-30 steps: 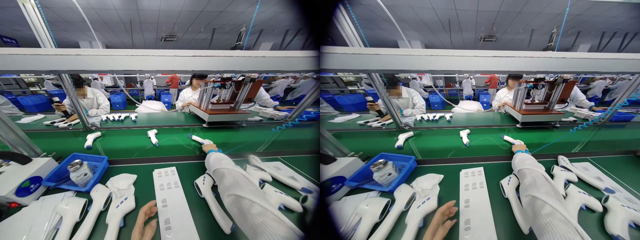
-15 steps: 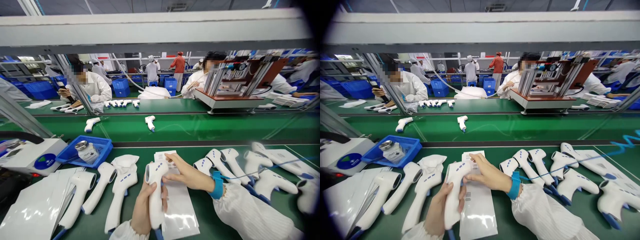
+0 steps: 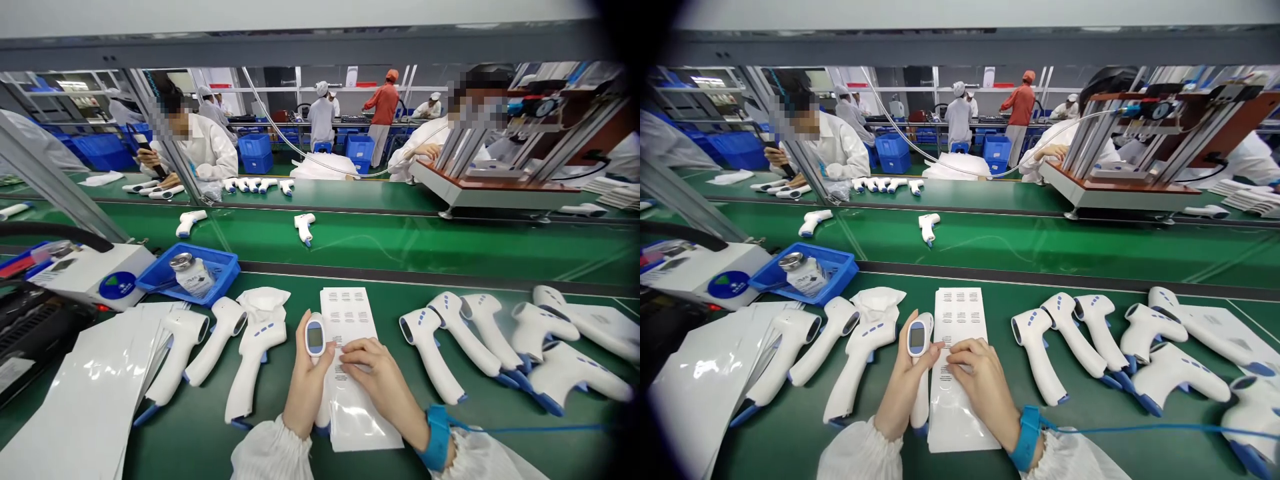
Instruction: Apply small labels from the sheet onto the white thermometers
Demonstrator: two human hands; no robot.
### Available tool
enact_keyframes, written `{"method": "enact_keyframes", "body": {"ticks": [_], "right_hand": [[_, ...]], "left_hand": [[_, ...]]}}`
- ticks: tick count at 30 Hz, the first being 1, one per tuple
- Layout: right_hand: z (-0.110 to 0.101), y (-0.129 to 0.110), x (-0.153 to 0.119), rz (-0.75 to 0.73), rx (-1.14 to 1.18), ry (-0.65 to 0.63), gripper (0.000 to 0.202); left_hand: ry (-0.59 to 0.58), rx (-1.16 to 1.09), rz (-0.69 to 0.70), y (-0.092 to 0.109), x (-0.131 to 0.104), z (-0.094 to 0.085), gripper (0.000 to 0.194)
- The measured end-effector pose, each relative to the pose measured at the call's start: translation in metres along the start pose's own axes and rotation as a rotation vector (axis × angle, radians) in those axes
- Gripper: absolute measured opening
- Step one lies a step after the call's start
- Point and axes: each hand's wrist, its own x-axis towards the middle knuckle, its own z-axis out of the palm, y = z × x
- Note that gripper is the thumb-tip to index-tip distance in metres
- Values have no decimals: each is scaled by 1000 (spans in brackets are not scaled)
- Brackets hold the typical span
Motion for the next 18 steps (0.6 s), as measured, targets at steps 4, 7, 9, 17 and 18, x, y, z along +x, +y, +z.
{"method": "enact_keyframes", "body": {"ticks": [4, 7, 9, 17, 18], "right_hand": [[3, -1, 8, 20, 11, 17, 11], [2, -9, 8, 33, 19, 13, 14], [-2, -16, 3, 14, 110, -25, 14], [-42, -34, -18, 217, 836, -556, 23], [-44, -31, -19, 215, 823, -549, 26]], "left_hand": [[-21, 34, 46, 0, 1, 1, 71], [-23, 63, 70, 2, 1, 0, 69], [-22, 92, 69, 2, 3, -1, 70], [10, 47, -3, 12, -11, 0, 75], [51, 16, -27, 20, -19, -7, 77]]}}
